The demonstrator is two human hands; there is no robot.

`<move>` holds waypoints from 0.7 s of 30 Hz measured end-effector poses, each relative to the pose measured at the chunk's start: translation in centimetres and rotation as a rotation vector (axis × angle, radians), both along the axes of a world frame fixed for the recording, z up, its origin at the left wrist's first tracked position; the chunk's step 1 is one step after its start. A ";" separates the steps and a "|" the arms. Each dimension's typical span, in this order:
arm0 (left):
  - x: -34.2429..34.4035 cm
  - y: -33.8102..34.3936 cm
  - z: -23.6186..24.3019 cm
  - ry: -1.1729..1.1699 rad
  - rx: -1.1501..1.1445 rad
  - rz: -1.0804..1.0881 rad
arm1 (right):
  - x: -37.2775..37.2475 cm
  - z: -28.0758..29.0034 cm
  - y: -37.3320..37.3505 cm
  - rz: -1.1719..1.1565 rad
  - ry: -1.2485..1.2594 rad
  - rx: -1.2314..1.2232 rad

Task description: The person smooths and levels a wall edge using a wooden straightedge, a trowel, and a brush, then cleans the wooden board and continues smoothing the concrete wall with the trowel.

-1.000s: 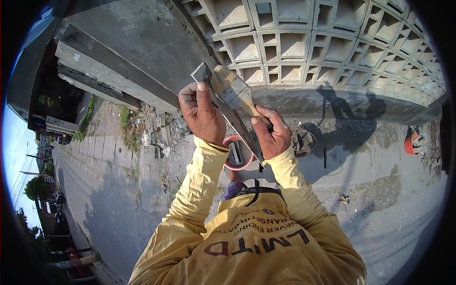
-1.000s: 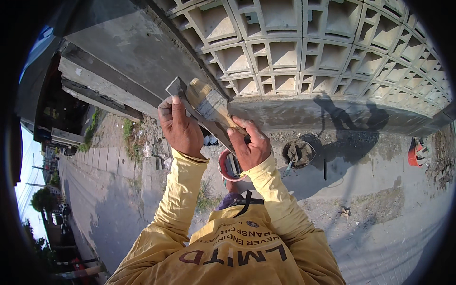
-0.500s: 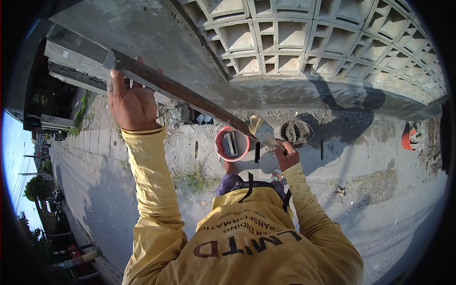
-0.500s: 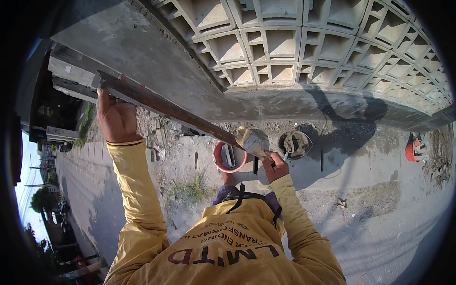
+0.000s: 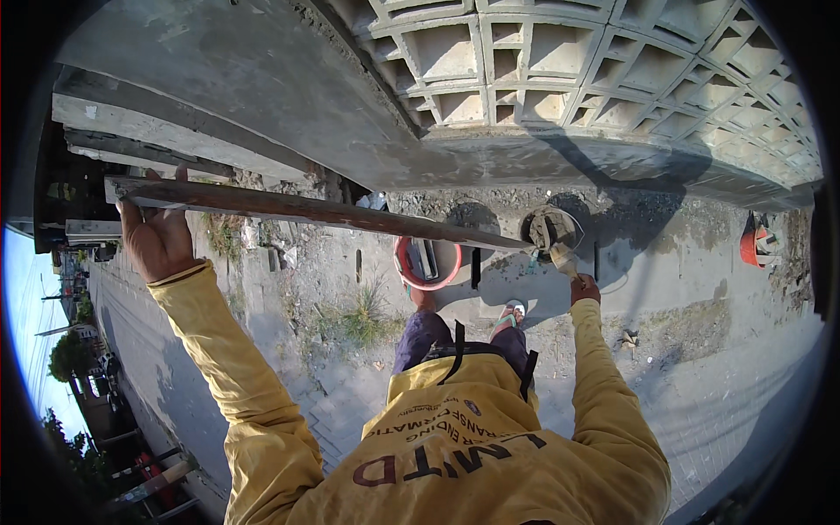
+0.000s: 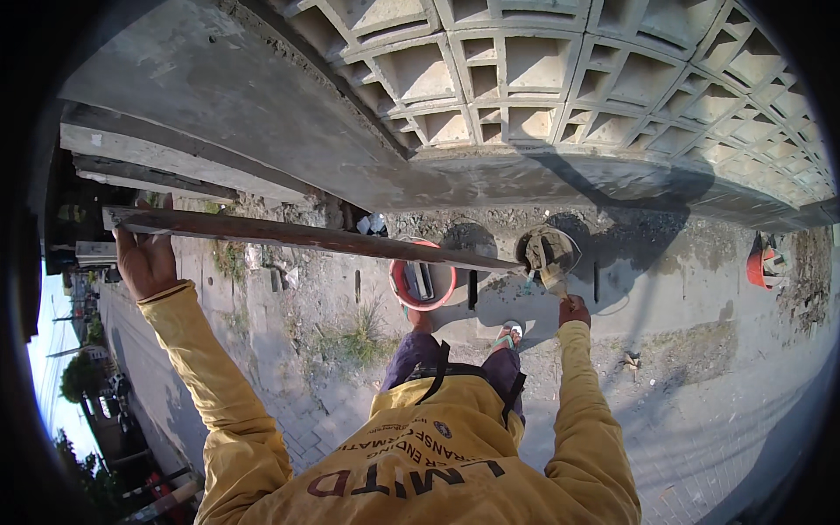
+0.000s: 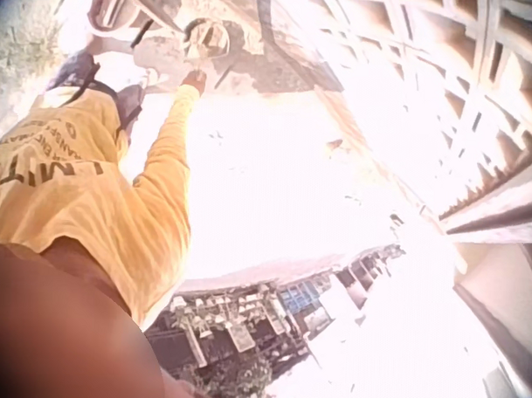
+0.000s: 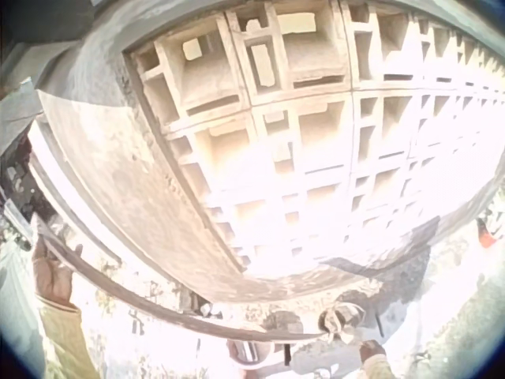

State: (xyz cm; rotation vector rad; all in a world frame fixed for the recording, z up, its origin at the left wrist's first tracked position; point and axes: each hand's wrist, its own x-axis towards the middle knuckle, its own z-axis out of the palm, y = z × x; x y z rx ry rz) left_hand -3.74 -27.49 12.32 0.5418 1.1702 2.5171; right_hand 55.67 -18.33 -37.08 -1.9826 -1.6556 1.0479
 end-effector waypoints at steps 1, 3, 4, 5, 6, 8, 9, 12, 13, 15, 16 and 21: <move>-0.7 -0.2 -1.1 0.010 -0.006 -0.015 | 0.3 -0.9 0.1 -0.120 -0.024 0.008; -1.2 -0.1 -3.4 0.004 -0.010 0.053 | 0.4 -2.2 -0.6 -0.262 0.005 0.057; -1.4 -0.3 -4.4 -0.003 -0.014 0.113 | 1.3 -3.0 -1.6 -0.412 0.032 0.108; -4.7 -2.2 -6.3 0.043 0.081 -0.164 | 1.9 -3.9 -2.2 -0.414 0.017 0.101; -5.5 -1.7 -8.2 0.003 0.082 -0.180 | 4.1 -5.3 -2.6 -0.446 -0.140 -0.089; -6.6 -0.9 -9.8 0.021 0.078 -0.150 | 3.6 -6.4 -2.9 -0.464 -0.292 -0.290; -6.9 -0.2 -10.6 0.037 0.046 -0.133 | 2.4 -6.6 -3.4 -0.452 -0.297 -0.150; -9.6 0.7 -13.1 0.092 0.167 -0.333 | -4.7 -5.0 -5.2 -0.424 -0.200 -0.140; -10.1 1.7 -14.3 0.068 0.165 -0.337 | -6.5 -5.1 -5.6 -0.357 -0.217 -0.173; -10.7 2.9 -16.1 0.089 0.132 -0.241 | -14.0 -4.3 -6.1 -0.271 -0.191 -0.347; -11.1 3.8 -17.3 0.074 0.127 -0.249 | -16.4 -5.2 -6.5 -0.194 -0.256 -0.424; -11.9 8.5 -23.9 0.028 0.150 -0.343 | -25.1 -17.2 -10.1 0.234 -0.299 -0.400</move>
